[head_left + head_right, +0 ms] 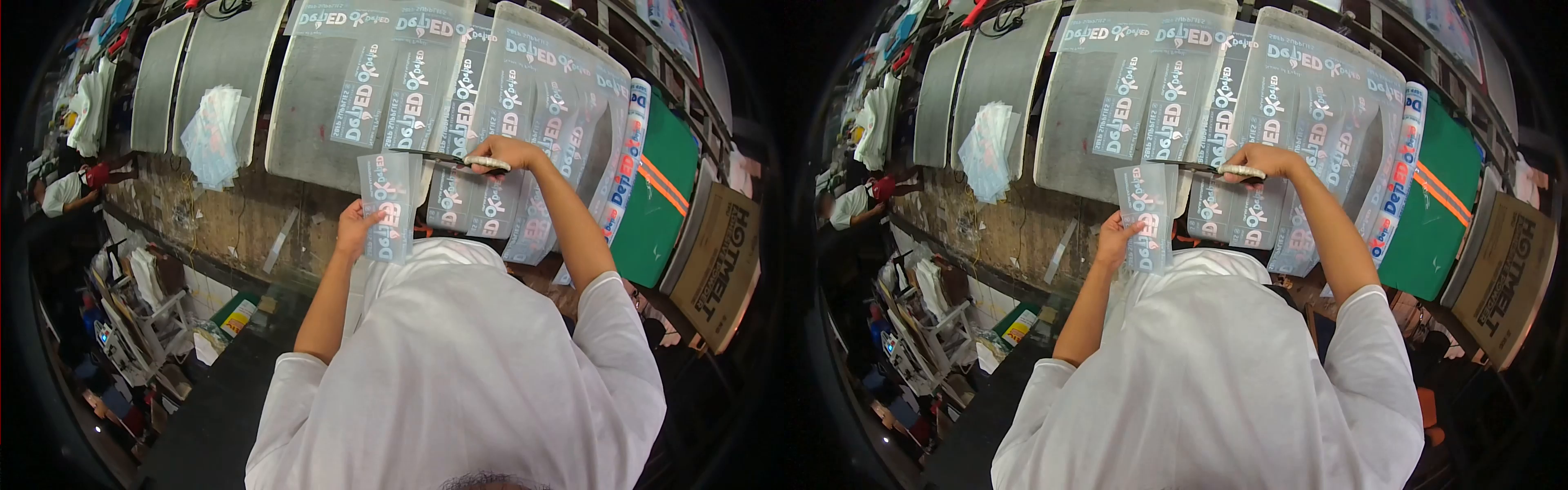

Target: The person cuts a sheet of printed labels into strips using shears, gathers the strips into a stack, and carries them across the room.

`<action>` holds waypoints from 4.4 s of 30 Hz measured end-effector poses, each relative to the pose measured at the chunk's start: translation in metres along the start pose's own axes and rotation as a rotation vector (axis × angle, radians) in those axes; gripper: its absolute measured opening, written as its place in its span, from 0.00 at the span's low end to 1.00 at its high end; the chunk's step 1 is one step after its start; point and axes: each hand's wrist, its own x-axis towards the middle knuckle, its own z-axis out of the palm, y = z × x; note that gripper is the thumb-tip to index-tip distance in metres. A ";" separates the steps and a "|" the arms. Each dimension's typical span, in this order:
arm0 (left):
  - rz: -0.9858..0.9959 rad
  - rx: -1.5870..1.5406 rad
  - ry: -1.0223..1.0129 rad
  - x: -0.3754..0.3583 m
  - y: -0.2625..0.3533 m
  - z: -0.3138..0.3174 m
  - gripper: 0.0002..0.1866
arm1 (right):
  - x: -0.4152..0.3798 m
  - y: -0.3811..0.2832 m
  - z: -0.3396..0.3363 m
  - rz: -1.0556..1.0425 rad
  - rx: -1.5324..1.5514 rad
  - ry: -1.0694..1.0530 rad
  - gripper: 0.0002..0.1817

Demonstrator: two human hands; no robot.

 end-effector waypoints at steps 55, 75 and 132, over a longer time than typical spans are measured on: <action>0.785 1.061 0.871 0.181 0.201 -0.220 0.27 | -0.071 -0.017 0.019 0.046 0.343 0.578 0.23; 0.635 1.480 1.259 0.147 0.252 -0.198 0.39 | -0.079 -0.019 -0.090 -0.023 0.108 0.397 0.20; 0.651 1.405 0.029 0.151 0.154 0.121 0.55 | 0.028 -0.049 -0.170 -0.017 0.088 0.263 0.07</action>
